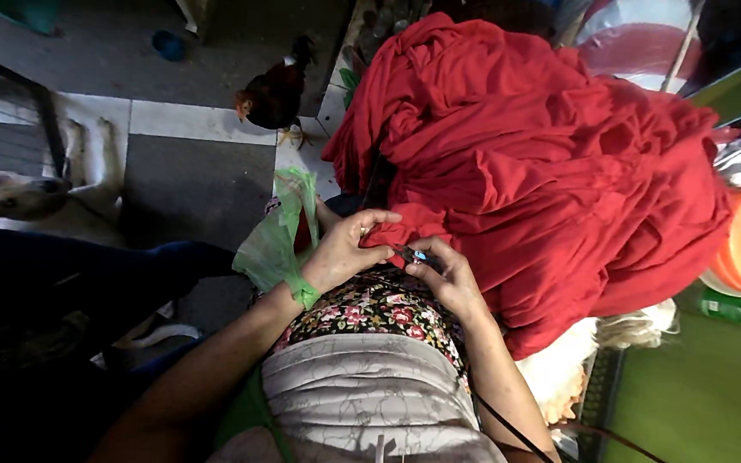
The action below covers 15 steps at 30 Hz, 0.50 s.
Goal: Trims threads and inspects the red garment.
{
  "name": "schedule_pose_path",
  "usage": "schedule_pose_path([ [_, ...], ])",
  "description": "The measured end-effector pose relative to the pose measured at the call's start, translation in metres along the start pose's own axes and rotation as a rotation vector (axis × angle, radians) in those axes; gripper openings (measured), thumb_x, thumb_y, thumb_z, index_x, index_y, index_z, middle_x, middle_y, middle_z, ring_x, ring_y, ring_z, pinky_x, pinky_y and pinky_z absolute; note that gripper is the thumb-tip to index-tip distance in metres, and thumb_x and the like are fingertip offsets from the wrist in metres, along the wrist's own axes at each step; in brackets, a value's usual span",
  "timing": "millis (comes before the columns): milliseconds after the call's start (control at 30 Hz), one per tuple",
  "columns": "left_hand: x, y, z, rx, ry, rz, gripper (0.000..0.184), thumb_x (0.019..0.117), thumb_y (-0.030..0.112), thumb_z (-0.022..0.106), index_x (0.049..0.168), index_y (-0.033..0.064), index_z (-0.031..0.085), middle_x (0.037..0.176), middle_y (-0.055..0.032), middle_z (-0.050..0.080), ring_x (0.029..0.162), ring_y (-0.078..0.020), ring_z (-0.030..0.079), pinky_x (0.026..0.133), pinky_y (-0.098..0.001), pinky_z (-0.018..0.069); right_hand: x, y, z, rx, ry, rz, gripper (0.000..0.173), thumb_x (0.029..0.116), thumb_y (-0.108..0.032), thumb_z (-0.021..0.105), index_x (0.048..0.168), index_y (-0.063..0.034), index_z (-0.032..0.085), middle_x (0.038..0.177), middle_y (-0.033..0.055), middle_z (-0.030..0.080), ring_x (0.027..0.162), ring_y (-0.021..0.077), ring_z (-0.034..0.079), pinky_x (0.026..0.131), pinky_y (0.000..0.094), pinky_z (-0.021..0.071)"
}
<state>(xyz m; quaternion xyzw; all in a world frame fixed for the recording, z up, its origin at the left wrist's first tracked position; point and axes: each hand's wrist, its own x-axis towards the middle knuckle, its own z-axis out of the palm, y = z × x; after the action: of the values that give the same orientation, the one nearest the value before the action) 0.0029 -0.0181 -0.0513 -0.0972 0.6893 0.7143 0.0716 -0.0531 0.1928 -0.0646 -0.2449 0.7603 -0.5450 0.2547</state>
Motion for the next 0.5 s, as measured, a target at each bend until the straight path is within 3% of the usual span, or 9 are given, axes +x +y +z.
schedule_pose_path([
  [100,0.0001,0.0010,0.0001,-0.006,-0.007,-0.016,0.048,0.0859,-0.008,0.072,0.132,0.0027,0.061,0.112,-0.0063,0.071,0.083,-0.0067,0.069,0.071,-0.0214,0.0590,0.0002,-0.0004,-0.0027,-0.004,-0.041,0.016,0.021,0.0922,-0.005,0.066,0.112,0.0006,0.066,0.097,0.0027,0.069,0.084,-0.0006,0.064,0.077,0.0184,0.0546],
  [300,0.0020,-0.0051,-0.0029,0.009,-0.057,0.013,0.055,0.0895,-0.006,0.069,0.142,0.0037,0.056,0.126,-0.0075,0.068,0.096,-0.0090,0.070,0.082,-0.0250,0.0594,0.0039,-0.0040,-0.0095,-0.025,-0.101,0.082,0.023,0.0926,-0.006,0.066,0.115,-0.0015,0.064,0.096,0.0030,0.067,0.080,0.0022,0.063,0.072,0.0212,0.0547],
  [367,0.0015,-0.0036,-0.0024,-0.005,-0.050,0.007,0.056,0.0897,-0.007,0.068,0.143,0.0038,0.055,0.126,-0.0077,0.068,0.093,-0.0085,0.070,0.079,-0.0239,0.0593,0.0049,-0.0040,-0.0091,-0.036,-0.110,0.060,0.022,0.0924,-0.005,0.066,0.114,-0.0009,0.065,0.097,0.0041,0.068,0.082,0.0027,0.064,0.074,0.0217,0.0551],
  [500,0.0008,-0.0036,-0.0029,0.012,-0.060,0.004,0.059,0.0877,-0.008,0.069,0.143,0.0040,0.054,0.128,-0.0079,0.067,0.099,-0.0092,0.069,0.086,-0.0259,0.0583,0.0039,-0.0013,-0.0083,-0.049,-0.105,0.015,0.020,0.0919,-0.003,0.065,0.112,0.0006,0.067,0.100,0.0056,0.069,0.086,0.0039,0.065,0.078,0.0229,0.0554],
])
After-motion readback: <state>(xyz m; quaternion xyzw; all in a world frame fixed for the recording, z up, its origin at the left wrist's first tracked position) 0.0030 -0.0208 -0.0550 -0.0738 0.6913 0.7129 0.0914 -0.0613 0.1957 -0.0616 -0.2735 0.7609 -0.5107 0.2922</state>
